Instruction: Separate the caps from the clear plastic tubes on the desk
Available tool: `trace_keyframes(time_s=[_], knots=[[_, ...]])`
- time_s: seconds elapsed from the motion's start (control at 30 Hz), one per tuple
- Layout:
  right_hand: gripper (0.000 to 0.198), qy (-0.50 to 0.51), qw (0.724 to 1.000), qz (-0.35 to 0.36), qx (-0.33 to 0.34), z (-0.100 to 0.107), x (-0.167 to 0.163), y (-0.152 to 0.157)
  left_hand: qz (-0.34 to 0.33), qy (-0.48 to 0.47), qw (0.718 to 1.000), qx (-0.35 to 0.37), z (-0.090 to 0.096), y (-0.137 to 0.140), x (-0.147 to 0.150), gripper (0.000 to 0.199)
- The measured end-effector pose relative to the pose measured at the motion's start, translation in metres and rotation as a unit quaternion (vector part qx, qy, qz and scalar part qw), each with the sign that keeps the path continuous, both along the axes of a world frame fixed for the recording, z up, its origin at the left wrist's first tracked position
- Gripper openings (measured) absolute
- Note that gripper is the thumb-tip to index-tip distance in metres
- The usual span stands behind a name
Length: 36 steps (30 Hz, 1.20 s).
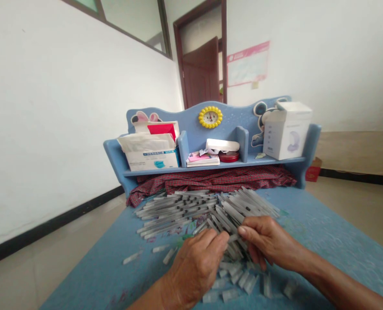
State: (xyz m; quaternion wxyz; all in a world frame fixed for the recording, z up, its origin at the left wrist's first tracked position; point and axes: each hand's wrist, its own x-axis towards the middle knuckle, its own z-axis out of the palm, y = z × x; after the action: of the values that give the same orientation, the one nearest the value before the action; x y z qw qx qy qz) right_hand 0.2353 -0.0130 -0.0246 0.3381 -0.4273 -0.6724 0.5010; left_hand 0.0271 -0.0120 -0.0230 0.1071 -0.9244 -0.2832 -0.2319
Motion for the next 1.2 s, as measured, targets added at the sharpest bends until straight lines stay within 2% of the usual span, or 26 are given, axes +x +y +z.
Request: trace_keyframes(time_s=[0.1,0.17,0.33,0.47,0.6,0.77,0.97,1.1,1.2], knots=[[0.032,0.021,1.0,0.015,-0.016,0.0005,0.0006,-0.0001,0.001,0.002,1.0,0.0,-0.0011,-0.0001,-0.0003,0.018],[0.038,0.034,0.999,0.026,-0.027,0.0017,0.0006,-0.0002,0.004,0.0,1.0,-0.009,-0.0013,-0.0002,-0.0004,0.018],[0.037,-0.008,1.0,0.0,-0.024,0.0036,-0.0015,-0.001,0.008,0.001,1.0,-0.019,-0.001,0.0006,0.0009,0.019],[0.035,0.017,0.998,0.02,-0.054,0.0052,-0.0008,-0.0021,0.011,0.009,1.0,-0.028,-0.0016,0.0014,0.0019,0.021],[0.034,-0.019,0.999,0.006,-0.045,0.0052,-0.0004,-0.0023,0.012,0.002,1.0,-0.02,-0.0015,0.0009,0.0017,0.022],[0.031,0.011,0.997,0.024,-0.072,0.005,0.0004,-0.0016,0.012,0.005,1.0,-0.02,-0.0006,0.0013,0.0012,0.023],[0.036,-0.018,0.998,-0.002,-0.054,0.0054,-0.0022,-0.002,0.003,-0.01,1.0,-0.019,-0.0019,0.0023,0.003,0.026],[0.024,-0.002,0.996,0.006,-0.086,0.0065,-0.0005,-0.0008,-0.006,-0.015,0.999,-0.039,-0.0032,0.0023,0.0032,0.023],[0.017,0.004,0.997,-0.012,-0.074,0.0076,0.0035,0.0018,-0.007,-0.036,0.996,-0.078,-0.0027,0.004,0.002,0.021]])
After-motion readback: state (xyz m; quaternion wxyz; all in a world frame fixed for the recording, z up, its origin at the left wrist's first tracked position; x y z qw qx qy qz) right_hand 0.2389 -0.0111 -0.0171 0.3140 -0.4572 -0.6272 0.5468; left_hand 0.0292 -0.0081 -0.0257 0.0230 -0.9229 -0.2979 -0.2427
